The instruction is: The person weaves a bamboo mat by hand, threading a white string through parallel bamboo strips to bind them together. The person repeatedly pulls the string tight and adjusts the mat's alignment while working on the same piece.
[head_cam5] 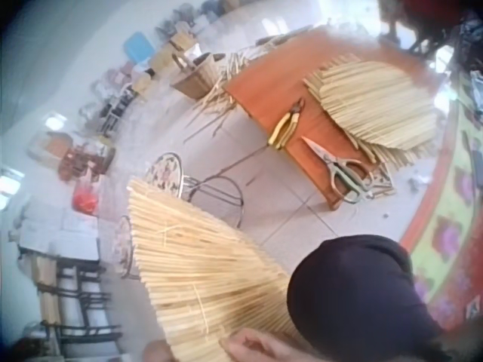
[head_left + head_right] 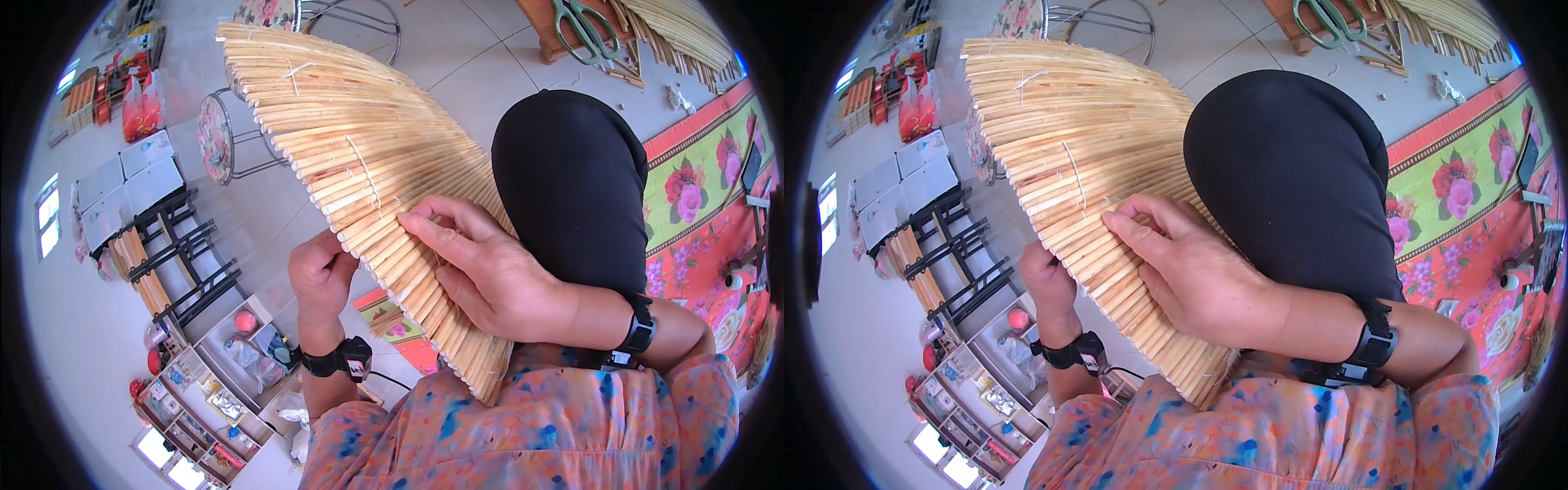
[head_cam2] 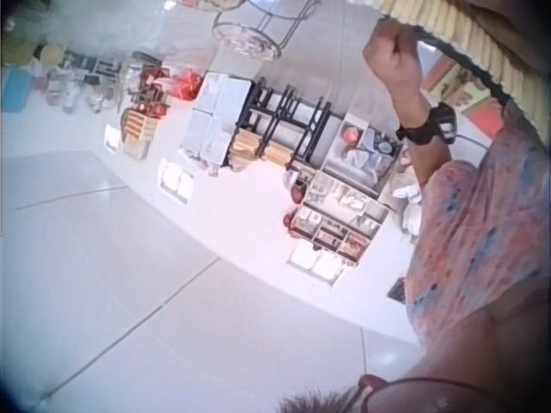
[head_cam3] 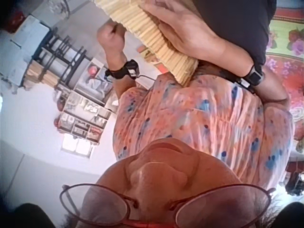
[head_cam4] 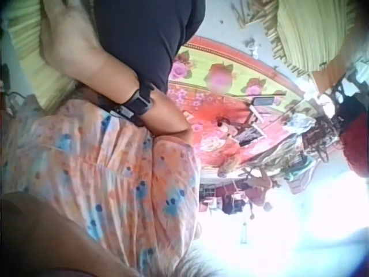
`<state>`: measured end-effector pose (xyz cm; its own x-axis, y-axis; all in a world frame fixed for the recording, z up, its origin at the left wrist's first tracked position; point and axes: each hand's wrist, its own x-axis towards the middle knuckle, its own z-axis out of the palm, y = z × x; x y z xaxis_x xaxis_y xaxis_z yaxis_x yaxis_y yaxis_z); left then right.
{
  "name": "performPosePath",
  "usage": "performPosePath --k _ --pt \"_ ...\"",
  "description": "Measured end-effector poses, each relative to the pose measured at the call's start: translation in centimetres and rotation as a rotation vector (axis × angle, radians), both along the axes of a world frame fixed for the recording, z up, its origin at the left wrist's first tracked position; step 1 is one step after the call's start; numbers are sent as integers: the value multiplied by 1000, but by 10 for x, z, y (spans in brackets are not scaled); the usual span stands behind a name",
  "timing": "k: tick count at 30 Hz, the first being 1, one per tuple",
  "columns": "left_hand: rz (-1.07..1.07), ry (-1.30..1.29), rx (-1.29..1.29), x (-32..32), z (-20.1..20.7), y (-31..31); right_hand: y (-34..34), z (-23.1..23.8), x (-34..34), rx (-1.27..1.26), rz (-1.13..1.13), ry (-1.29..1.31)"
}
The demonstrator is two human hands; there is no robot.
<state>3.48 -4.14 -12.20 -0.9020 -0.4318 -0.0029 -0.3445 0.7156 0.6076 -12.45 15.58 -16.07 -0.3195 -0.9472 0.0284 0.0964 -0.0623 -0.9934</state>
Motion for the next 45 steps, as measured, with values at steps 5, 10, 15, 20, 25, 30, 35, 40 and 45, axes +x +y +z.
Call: performPosePath --k 5,10,15,20,25,30,35,40,45 --pt "18 8 -47 7 12 7 -2 6 1 -27 -26 6" --pt "17 95 47 6 -7 6 -3 0 0 -6 -33 68" --pt "36 131 111 8 -8 7 -2 -1 -1 6 25 127" --pt "36 144 122 2 -9 9 -3 0 -3 18 42 119" --pt "40 183 147 1 -12 9 -2 1 -4 31 54 113" --pt "66 186 175 2 -15 12 -1 2 -7 34 61 104" --pt "68 230 241 -1 -13 15 -1 3 -6 18 60 116" --pt "15 173 72 -5 -10 13 -1 3 -5 34 52 100" --pt "154 33 142 -3 1 20 -2 3 -5 34 53 118"
